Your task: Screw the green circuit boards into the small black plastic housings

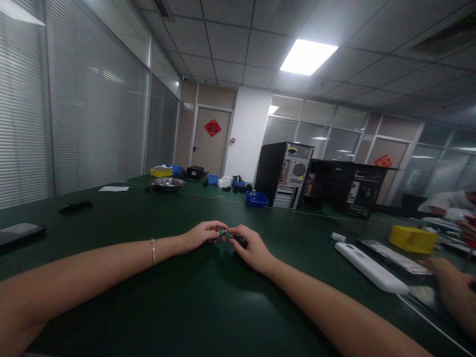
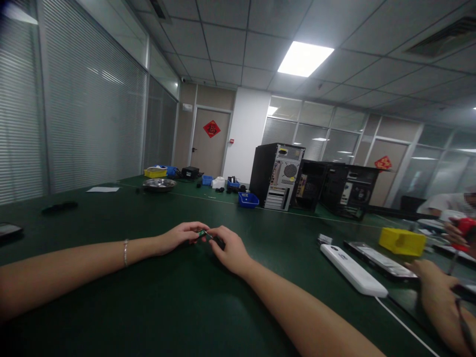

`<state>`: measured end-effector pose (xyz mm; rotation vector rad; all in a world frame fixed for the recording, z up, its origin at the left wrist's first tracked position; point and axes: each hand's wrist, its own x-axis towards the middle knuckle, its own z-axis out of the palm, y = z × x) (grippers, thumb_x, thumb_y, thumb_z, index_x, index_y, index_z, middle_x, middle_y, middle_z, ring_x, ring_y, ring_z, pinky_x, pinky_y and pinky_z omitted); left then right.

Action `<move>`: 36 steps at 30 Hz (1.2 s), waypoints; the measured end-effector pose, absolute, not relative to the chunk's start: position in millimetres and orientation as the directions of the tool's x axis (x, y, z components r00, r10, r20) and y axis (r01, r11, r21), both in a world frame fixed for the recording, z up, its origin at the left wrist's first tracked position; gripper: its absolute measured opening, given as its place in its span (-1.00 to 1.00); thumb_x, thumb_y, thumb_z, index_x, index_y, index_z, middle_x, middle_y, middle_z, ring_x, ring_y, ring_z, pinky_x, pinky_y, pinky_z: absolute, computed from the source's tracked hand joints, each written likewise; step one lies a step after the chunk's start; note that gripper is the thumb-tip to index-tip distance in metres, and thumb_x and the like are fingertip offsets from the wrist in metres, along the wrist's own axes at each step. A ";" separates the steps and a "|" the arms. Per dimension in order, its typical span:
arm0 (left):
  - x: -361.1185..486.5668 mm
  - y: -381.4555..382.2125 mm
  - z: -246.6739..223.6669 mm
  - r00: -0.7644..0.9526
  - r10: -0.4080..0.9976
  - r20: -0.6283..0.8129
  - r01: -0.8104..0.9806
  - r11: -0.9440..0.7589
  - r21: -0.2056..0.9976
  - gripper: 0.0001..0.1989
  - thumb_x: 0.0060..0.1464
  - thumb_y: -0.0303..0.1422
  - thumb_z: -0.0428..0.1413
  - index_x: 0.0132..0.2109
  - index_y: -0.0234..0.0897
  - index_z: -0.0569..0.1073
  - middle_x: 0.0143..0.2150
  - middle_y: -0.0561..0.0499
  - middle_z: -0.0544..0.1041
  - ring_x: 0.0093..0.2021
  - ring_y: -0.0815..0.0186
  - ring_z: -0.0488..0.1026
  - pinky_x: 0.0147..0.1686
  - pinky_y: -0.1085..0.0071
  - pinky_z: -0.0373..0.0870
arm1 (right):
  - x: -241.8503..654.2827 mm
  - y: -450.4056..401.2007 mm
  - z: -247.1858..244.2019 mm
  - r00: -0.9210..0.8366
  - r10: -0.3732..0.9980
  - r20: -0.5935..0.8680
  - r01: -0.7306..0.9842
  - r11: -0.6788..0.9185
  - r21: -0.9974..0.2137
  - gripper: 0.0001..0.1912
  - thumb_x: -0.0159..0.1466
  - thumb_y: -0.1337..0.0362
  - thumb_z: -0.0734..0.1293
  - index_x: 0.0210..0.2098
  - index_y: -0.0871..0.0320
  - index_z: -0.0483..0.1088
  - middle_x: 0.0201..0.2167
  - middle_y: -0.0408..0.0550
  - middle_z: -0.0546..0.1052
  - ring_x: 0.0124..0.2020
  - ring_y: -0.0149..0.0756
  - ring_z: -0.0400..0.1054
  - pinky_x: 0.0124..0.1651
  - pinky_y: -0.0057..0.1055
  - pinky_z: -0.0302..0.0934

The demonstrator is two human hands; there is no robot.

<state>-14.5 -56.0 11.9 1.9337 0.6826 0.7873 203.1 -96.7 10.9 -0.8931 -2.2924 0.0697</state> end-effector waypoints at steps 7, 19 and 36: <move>-13.0 -56.8 12.7 0.645 0.681 0.346 0.188 -0.580 0.792 -0.67 0.12 -0.30 0.12 0.03 -0.27 0.47 -0.02 -0.07 0.51 -0.06 0.19 0.40 -0.05 0.32 0.30 | 203.9 -92.7 8.6 -0.553 0.623 0.553 0.604 0.757 -0.249 -0.80 0.37 0.26 0.27 -0.05 0.18 0.39 -0.12 -0.03 0.50 -0.19 -0.27 0.44 -0.14 -0.22 0.37; -16.2 -62.1 18.6 0.576 0.734 0.361 0.306 -0.603 0.737 -0.71 0.11 -0.32 0.13 -0.02 -0.27 0.53 -0.13 -0.04 0.58 -0.18 0.20 0.47 -0.15 0.34 0.35 | 206.7 -92.6 8.6 -0.553 0.626 0.550 0.611 0.753 -0.243 -0.81 0.36 0.27 0.27 -0.06 0.18 0.40 -0.12 -0.03 0.50 -0.18 -0.26 0.44 -0.13 -0.22 0.37; -13.7 -53.9 12.5 0.594 0.733 0.330 0.199 -0.532 0.823 -0.65 0.09 -0.28 0.13 -0.03 -0.42 0.52 -0.27 -0.10 0.59 -0.29 0.23 0.48 -0.23 0.35 0.41 | 205.5 -91.1 8.0 -0.562 0.575 0.594 0.539 0.800 -0.264 -0.82 0.37 0.27 0.27 -0.08 0.20 0.41 -0.13 -0.03 0.51 -0.18 -0.27 0.45 -0.13 -0.22 0.37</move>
